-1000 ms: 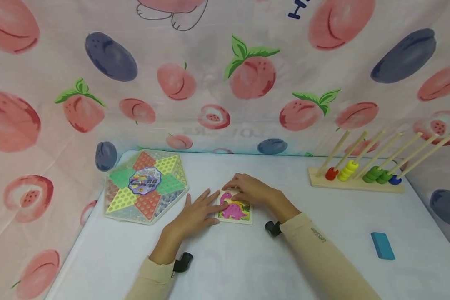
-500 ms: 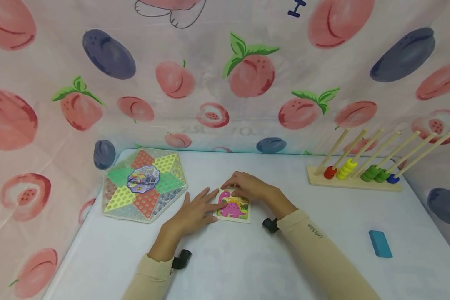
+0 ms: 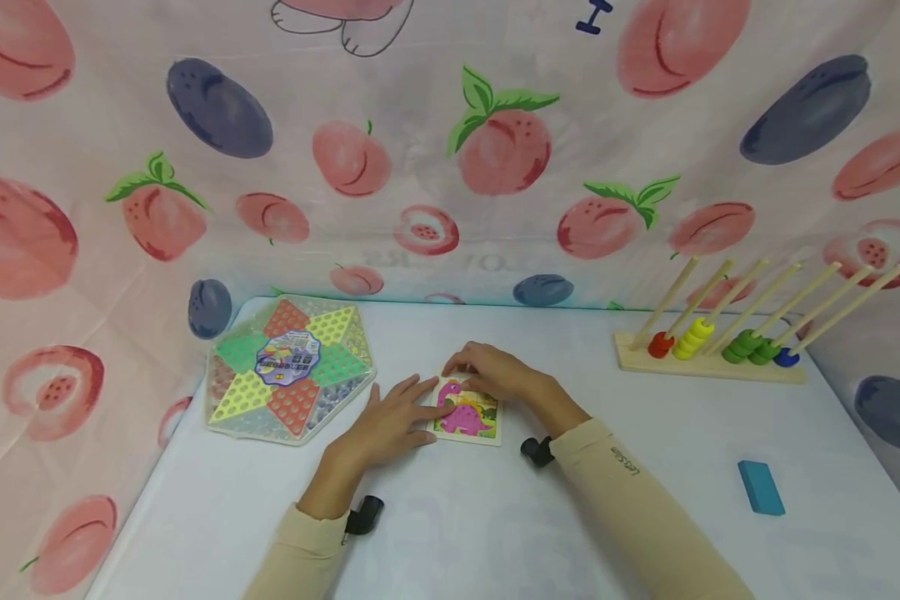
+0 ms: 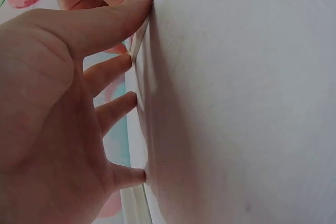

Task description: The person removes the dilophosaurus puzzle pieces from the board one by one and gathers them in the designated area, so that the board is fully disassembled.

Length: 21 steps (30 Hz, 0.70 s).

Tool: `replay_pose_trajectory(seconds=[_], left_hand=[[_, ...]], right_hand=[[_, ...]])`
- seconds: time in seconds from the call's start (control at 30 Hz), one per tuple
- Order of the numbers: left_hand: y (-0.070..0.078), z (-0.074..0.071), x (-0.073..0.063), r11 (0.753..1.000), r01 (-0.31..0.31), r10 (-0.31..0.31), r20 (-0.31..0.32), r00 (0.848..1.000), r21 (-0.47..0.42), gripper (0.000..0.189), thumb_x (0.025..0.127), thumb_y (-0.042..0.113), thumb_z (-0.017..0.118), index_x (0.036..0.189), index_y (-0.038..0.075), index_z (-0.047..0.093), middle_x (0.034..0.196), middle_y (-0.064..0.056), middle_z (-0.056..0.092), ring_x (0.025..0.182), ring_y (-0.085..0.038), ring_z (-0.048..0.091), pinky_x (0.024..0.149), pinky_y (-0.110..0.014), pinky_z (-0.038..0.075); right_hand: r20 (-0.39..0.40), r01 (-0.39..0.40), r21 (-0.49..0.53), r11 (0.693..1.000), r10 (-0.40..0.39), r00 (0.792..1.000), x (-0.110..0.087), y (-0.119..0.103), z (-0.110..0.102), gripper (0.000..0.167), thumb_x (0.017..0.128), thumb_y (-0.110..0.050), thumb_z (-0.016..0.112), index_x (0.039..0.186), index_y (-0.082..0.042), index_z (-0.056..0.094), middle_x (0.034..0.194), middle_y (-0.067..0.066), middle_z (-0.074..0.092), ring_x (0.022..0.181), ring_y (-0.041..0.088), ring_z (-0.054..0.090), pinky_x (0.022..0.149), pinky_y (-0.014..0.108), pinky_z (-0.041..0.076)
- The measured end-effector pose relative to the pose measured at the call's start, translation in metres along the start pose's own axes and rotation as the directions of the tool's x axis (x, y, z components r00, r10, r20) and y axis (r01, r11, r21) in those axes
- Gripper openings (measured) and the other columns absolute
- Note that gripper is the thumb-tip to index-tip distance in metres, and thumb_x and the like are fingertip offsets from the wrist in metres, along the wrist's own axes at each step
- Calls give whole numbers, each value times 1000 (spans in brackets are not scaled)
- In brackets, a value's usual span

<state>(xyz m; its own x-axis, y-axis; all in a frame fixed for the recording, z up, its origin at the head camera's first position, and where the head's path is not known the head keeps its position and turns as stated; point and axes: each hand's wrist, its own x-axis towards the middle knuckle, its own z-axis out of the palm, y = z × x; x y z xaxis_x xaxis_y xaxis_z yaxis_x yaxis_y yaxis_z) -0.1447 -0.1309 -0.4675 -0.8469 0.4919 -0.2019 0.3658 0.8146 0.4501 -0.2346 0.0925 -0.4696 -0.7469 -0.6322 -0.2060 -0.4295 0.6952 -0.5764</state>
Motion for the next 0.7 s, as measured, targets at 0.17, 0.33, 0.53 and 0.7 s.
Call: replay_pose_trajectory(seconds=[0.17,0.33,0.53,0.7], left_hand=[[0,-1,-1,1000,-14,14,-7,1000,3,48,93,33,73,140,36,62,167,-3,37,159,-36,22,116,-83,9],[-2,0,1,1000,-6,6,0,1000,21,48,93,36,73,140,39,61,167,0,36,159,-35,23,117,-82,10],[-2,0,1,999,-12,12,-8,1000,30,48,93,37,73,139,39,62,167,0,37,159,-34,23,117,-82,10],[-3,0,1,999,-25,26,-19,999,31,49,91,37,74,139,37,62,166,-1,39,158,-35,25,115,-84,12]], right_hand=[[-20,12,-11,1000,-12,1000,2,0,0,29,95,-12,71,124,-19,70,122,5,65,117,20,57,112,41,50],[-17,13,-1,1000,-13,1000,4,-2,1,29,95,-11,71,123,-18,69,121,3,69,117,20,58,111,41,50],[-18,-35,68,997,37,999,5,-2,0,26,94,-11,73,119,-18,69,110,0,70,102,15,60,99,34,56],[-34,-28,81,996,31,999,6,2,2,23,92,-19,76,114,-17,70,102,0,70,93,13,60,90,28,56]])
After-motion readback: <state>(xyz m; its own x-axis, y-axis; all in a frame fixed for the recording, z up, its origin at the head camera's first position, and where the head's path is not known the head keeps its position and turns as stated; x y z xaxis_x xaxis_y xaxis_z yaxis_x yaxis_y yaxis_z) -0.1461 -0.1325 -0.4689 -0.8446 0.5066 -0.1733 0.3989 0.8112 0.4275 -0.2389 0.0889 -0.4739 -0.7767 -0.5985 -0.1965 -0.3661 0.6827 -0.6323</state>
